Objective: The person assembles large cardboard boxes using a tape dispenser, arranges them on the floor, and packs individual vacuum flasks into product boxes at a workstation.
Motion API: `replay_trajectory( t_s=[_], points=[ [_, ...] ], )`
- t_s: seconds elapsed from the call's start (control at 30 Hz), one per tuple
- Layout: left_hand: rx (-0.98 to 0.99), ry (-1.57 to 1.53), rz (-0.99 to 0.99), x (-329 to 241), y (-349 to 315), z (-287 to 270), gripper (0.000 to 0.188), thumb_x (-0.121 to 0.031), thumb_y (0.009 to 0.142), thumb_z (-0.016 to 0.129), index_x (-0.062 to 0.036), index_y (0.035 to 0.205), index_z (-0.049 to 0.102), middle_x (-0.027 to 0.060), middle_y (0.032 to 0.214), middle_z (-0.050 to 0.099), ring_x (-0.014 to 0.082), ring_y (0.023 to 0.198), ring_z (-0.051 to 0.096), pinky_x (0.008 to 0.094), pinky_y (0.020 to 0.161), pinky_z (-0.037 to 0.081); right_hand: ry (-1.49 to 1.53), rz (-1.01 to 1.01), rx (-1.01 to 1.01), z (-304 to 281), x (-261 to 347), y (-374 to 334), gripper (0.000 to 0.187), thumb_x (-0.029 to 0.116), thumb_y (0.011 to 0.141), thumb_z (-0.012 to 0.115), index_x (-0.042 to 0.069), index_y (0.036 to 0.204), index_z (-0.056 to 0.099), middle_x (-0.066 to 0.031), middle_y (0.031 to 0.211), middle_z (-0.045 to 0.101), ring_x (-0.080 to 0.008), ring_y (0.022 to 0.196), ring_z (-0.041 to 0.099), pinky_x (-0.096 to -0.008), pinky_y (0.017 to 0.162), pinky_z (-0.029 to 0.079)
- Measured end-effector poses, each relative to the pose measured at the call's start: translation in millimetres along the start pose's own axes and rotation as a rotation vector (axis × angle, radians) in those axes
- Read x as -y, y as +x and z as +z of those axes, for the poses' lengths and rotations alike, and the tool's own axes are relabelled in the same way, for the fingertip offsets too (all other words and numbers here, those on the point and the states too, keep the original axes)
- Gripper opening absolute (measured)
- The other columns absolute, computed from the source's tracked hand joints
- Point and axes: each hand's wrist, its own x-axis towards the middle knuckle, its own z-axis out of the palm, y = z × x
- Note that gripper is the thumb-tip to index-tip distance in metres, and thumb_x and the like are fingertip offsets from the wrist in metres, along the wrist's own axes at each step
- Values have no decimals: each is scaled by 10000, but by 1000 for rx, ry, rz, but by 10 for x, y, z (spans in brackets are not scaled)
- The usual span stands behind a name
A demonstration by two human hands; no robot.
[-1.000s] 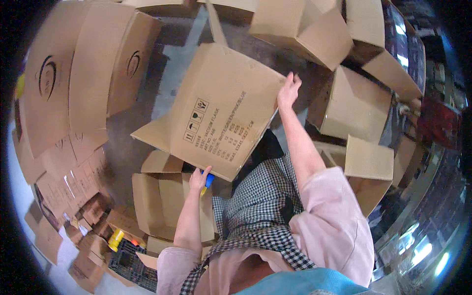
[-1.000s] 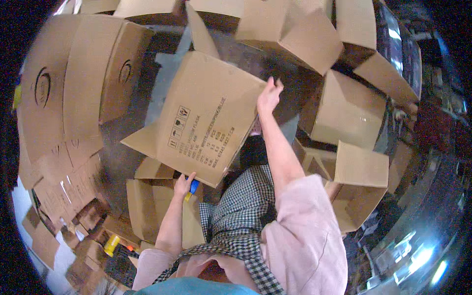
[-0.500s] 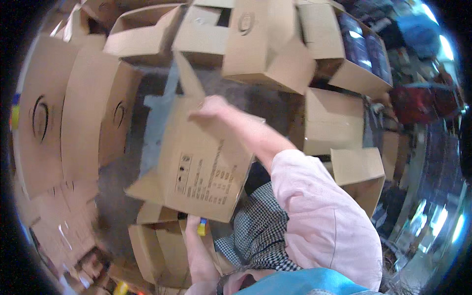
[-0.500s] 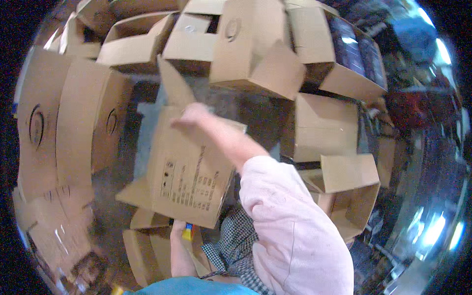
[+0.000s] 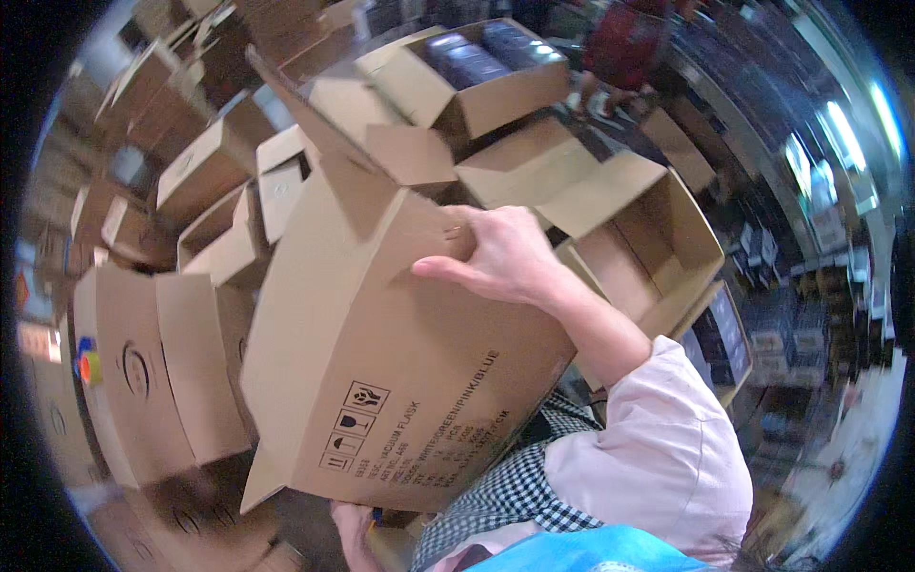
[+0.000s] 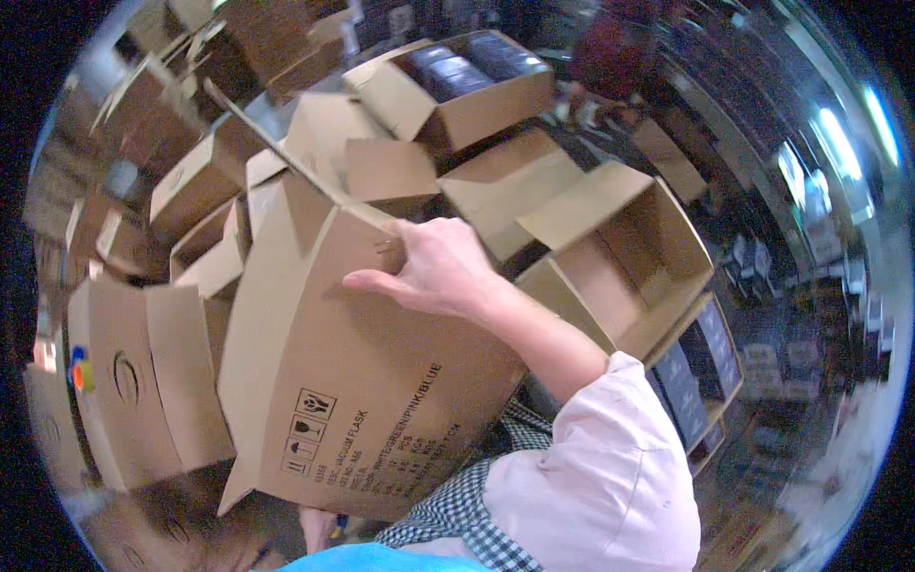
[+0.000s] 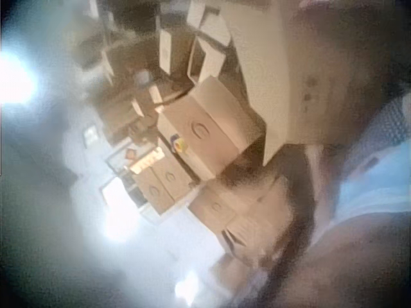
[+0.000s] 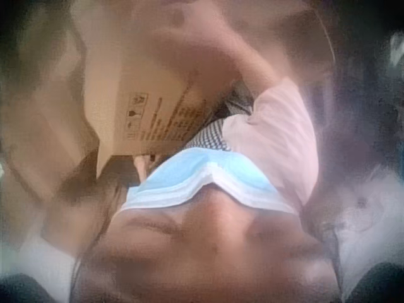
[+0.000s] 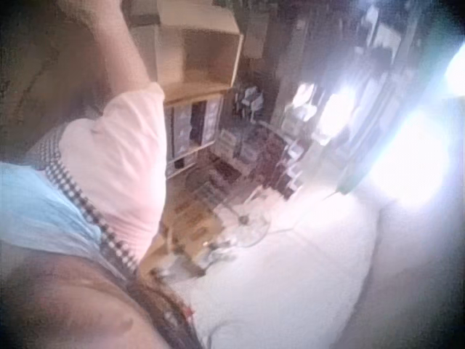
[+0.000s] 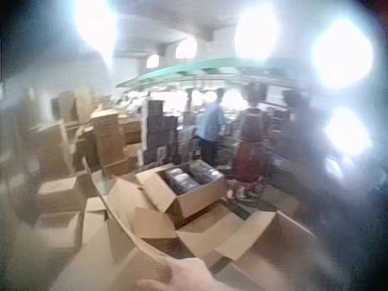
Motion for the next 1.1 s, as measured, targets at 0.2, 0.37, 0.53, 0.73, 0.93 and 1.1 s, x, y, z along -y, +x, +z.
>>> replay_trajectory(
  t_s=[0.2, 0.37, 0.53, 0.73, 0.93, 1.1],
  points=[
    [-12, 760, 670, -743, 948, 3, 414, -188, 850, 667, -14, 1211, 564, 147, 1212, 607, 283, 1123, 578, 404, 962, 453, 87, -93, -580, -278, -13, -1328, 695, 517, 738, 766, -58, 1106, 639, -158, 775, 689, -207, 680, 684, -316, 659, 530],
    [64, 750, 1273, -1565, 1847, 1146, 417, -98, 767, 758, -58, 1156, 612, 125, 1105, 651, 282, 1062, 608, 389, 942, 462, 37, -56, -1019, -527, -690, -2465, 686, 558, 873, 556, -82, 1116, 606, -117, 876, 683, -179, 788, 640, -314, 703, 495],
    [90, 1055, 1428, -2210, 3162, 2696, 456, -222, 776, 770, -52, 1169, 612, 157, 1130, 655, 288, 1076, 612, 379, 903, 480, 482, 235, -1562, 649, -2191, -3218, 641, 510, 973, 387, -57, 1245, 511, -148, 1178, 548, -241, 1088, 495, -378, 927, 380],
    [288, 999, 1115, -2115, 3638, 3789, 454, -303, 788, 739, -168, 1212, 649, 142, 1023, 702, 296, 921, 676, 379, 822, 505, -16, 940, -1667, 760, -1819, -3900, 557, 308, 1028, 347, -14, 1464, 221, -176, 1514, 276, -321, 1384, 272, -415, 1140, 181],
    [55, 709, 933, -2761, 3533, 3942, 448, -184, 853, 707, -166, 1288, 601, 156, 1064, 694, 225, 858, 663, 362, 791, 500, -744, 733, -1034, -654, -2226, -3399, 754, 353, 905, 609, 30, 1474, 237, -206, 1498, 292, -357, 1415, 228, -503, 1142, 186],
    [-16, 635, 1557, -3756, 2505, 4399, 317, -218, 918, 638, -178, 1232, 649, 171, 1052, 683, 282, 880, 647, 380, 790, 487, -310, 1148, -595, -1215, -3743, -2820, 815, 647, 897, 439, 148, 1501, 214, -232, 1509, 274, -365, 1431, 195, -506, 1160, 169]
  ],
)
